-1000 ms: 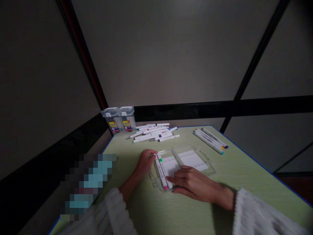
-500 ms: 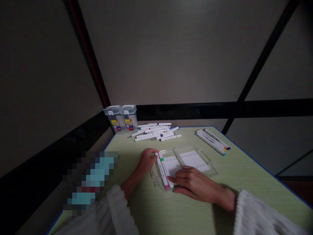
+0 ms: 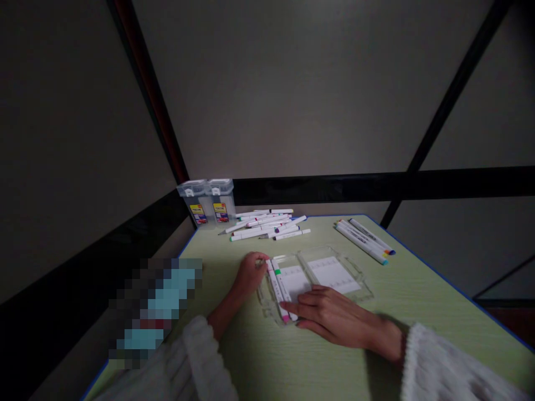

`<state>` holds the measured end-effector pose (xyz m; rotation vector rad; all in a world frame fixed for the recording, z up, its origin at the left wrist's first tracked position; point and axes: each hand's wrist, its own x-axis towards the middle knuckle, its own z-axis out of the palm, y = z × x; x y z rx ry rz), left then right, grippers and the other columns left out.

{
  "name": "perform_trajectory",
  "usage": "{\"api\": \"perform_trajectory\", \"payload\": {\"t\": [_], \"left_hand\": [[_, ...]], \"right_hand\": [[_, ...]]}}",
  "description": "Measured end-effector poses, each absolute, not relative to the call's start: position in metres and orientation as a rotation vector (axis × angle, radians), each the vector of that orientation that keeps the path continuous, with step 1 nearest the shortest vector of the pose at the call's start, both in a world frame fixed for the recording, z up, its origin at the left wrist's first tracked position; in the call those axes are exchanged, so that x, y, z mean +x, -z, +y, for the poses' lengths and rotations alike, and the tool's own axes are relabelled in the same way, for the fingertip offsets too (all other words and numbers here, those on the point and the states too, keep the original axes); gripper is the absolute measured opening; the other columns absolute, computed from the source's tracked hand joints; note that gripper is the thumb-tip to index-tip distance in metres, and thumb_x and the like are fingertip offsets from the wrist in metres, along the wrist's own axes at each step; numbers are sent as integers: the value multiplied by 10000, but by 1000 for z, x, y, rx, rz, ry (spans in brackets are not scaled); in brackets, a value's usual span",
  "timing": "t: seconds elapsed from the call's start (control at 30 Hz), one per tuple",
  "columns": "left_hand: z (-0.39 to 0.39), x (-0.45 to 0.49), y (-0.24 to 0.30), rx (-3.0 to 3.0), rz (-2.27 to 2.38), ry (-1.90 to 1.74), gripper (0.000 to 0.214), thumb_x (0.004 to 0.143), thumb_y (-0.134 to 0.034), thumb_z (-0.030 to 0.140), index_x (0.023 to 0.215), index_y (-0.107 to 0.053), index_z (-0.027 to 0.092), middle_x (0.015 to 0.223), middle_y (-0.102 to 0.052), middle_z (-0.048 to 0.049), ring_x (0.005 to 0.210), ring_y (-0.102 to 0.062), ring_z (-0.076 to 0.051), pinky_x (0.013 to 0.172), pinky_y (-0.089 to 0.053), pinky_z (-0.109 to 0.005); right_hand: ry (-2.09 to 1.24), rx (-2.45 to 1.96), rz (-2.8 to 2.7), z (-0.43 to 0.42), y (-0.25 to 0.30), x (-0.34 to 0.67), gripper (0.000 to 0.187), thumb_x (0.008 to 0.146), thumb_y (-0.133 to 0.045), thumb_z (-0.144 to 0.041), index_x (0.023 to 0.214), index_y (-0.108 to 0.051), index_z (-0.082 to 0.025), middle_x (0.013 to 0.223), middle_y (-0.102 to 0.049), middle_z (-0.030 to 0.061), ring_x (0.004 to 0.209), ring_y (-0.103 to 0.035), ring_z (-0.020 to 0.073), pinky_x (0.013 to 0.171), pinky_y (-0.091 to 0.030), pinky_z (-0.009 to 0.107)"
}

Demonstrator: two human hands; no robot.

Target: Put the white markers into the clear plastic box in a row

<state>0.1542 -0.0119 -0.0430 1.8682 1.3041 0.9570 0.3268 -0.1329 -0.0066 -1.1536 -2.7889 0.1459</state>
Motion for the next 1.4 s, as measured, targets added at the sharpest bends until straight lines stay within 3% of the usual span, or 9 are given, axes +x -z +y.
{"api": "perform_trajectory", "payload": {"t": [0.43, 0.73, 1.4], "left_hand": [[-15, 154, 38, 1883, 1322, -908, 163, 635, -513, 53, 739, -609, 134, 851, -634, -38, 863, -565, -139, 825, -421, -280], [-14, 152, 39, 1906, 1317, -909, 153, 637, -517, 60, 732, -611, 135, 833, -625, -35, 853, -557, -143, 809, -421, -281], [-14, 155, 38, 1891, 1329, -900, 170, 629, -511, 36, 736, -604, 129, 843, -619, -40, 855, -553, -144, 800, -418, -273]], "right_hand": [[-131, -1120, -2777, -133, 6, 327, 354, 913, -310, -320, 1213, -470, -224, 852, -607, 50, 763, -565, 171, 715, -408, 307], [-68, -1145, -2736, -134, 11, 329, 380, 906, -320, -353, 1178, -492, -150, 874, -617, 79, 782, -563, 184, 737, -414, 329], [-55, -1151, -2715, -134, 12, 325, 357, 907, -320, -353, 1106, -537, -152, 808, -619, 62, 742, -566, 181, 729, -402, 329]]}}
